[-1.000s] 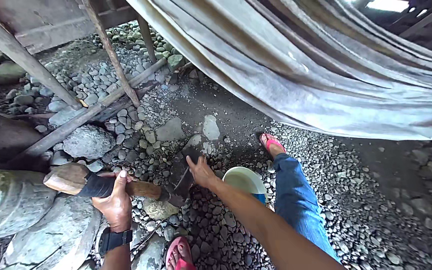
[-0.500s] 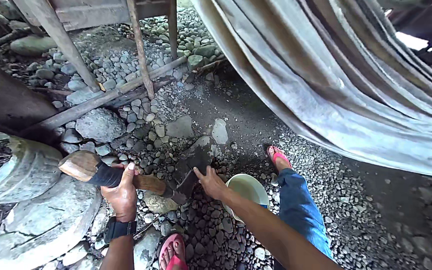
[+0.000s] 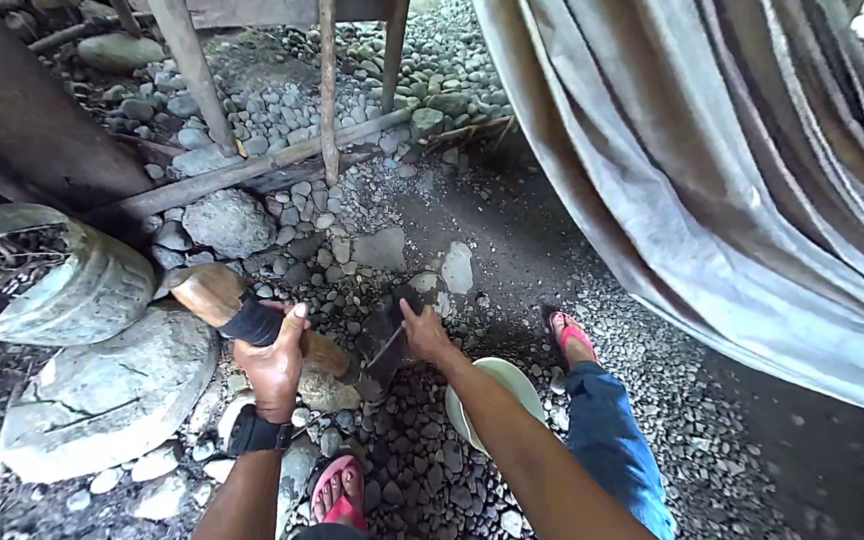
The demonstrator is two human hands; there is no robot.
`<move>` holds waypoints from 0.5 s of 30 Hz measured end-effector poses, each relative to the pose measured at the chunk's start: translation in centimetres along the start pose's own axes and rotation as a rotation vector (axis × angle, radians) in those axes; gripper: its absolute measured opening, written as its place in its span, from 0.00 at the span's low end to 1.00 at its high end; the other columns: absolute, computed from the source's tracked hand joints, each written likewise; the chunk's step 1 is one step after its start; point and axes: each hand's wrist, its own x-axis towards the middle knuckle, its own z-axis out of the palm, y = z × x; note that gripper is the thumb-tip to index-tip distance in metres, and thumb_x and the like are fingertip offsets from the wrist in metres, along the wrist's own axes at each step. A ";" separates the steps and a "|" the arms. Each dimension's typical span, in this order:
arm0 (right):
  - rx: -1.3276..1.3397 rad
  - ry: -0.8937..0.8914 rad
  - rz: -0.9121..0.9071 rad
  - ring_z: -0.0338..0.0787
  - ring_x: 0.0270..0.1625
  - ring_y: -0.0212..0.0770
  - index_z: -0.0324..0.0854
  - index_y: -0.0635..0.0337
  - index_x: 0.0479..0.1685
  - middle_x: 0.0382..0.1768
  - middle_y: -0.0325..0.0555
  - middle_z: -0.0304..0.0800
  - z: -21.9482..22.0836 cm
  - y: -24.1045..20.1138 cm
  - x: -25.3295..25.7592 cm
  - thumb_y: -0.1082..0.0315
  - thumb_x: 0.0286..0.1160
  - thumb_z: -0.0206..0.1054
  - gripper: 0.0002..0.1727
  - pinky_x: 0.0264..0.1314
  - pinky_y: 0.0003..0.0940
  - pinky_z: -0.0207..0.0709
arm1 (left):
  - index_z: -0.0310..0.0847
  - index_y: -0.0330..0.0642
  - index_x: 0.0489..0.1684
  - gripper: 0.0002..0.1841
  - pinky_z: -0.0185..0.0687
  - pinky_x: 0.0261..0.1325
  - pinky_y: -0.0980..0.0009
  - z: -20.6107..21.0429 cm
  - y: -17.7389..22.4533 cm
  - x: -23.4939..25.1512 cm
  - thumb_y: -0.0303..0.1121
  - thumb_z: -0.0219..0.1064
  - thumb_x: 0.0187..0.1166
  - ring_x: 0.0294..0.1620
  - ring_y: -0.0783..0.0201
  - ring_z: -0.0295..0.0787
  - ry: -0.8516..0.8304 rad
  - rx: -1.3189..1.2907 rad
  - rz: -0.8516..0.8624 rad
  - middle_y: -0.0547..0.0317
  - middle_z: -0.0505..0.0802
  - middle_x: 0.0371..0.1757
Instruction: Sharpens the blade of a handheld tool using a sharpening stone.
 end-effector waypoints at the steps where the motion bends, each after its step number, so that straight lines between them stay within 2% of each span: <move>1: 0.014 0.000 0.036 0.68 0.83 0.76 0.47 0.48 0.97 0.83 0.83 0.58 -0.5 -0.3 0.6 0.60 0.95 0.47 0.33 0.84 0.57 0.65 | 0.76 0.37 0.43 0.12 0.92 0.36 0.74 0.2 0.2 -0.1 0.22 0.72 0.65 0.25 0.73 0.91 -0.003 0.015 0.002 0.71 0.92 0.26; 3: -0.009 -0.006 0.015 0.66 0.84 0.77 0.46 0.48 0.98 0.83 0.84 0.57 0.1 -0.2 -0.2 0.60 0.95 0.48 0.33 0.85 0.57 0.65 | 0.76 0.37 0.44 0.13 0.92 0.36 0.75 0.6 0.4 -0.2 0.22 0.72 0.65 0.26 0.74 0.91 0.006 0.033 -0.007 0.71 0.92 0.27; 5: -0.074 -0.051 -0.106 0.68 0.81 0.81 0.47 0.50 0.97 0.82 0.86 0.58 1.6 0.1 -3.0 0.62 0.94 0.50 0.34 0.79 0.62 0.72 | 0.75 0.36 0.44 0.13 0.92 0.35 0.77 1.1 0.5 0.0 0.22 0.73 0.65 0.25 0.76 0.90 0.045 0.050 -0.018 0.72 0.91 0.26; 7: -0.124 -0.116 -0.176 0.68 0.80 0.81 0.47 0.48 0.98 0.82 0.85 0.57 2.7 0.0 -4.6 0.61 0.94 0.50 0.34 0.79 0.61 0.72 | 0.76 0.36 0.44 0.14 0.92 0.34 0.77 1.2 0.4 0.1 0.22 0.75 0.64 0.24 0.76 0.90 0.075 0.058 -0.025 0.71 0.91 0.25; 9: -0.135 -0.078 -0.149 0.70 0.79 0.80 0.47 0.49 0.97 0.81 0.85 0.59 2.0 -0.1 -3.2 0.61 0.94 0.50 0.34 0.79 0.60 0.72 | 0.76 0.36 0.44 0.15 0.92 0.36 0.77 1.5 0.5 -0.1 0.23 0.75 0.64 0.25 0.76 0.90 0.070 0.068 -0.024 0.72 0.90 0.27; 12: -0.114 -0.046 0.025 0.68 0.83 0.76 0.43 0.49 0.98 0.83 0.82 0.58 -0.1 -1.0 0.5 0.59 0.96 0.46 0.34 0.84 0.57 0.66 | 0.76 0.35 0.45 0.16 0.91 0.35 0.77 1.9 0.7 -0.5 0.24 0.76 0.64 0.25 0.77 0.89 0.055 0.072 -0.006 0.71 0.91 0.28; 14: -0.136 -0.060 0.014 0.66 0.84 0.76 0.42 0.48 0.98 0.83 0.82 0.58 0.1 -1.5 0.0 0.59 0.96 0.46 0.34 0.84 0.58 0.66 | 0.76 0.34 0.45 0.16 0.90 0.35 0.78 1.8 0.7 -0.4 0.24 0.77 0.64 0.25 0.78 0.89 0.073 0.071 -0.004 0.71 0.90 0.28; 15: -0.157 -0.070 -0.053 0.68 0.82 0.78 0.44 0.49 0.98 0.82 0.84 0.59 0.8 -1.4 -1.4 0.60 0.95 0.47 0.34 0.81 0.60 0.69 | 0.76 0.33 0.46 0.16 0.91 0.35 0.78 1.7 0.5 -0.3 0.24 0.77 0.64 0.26 0.77 0.89 0.077 0.064 -0.008 0.71 0.90 0.28</move>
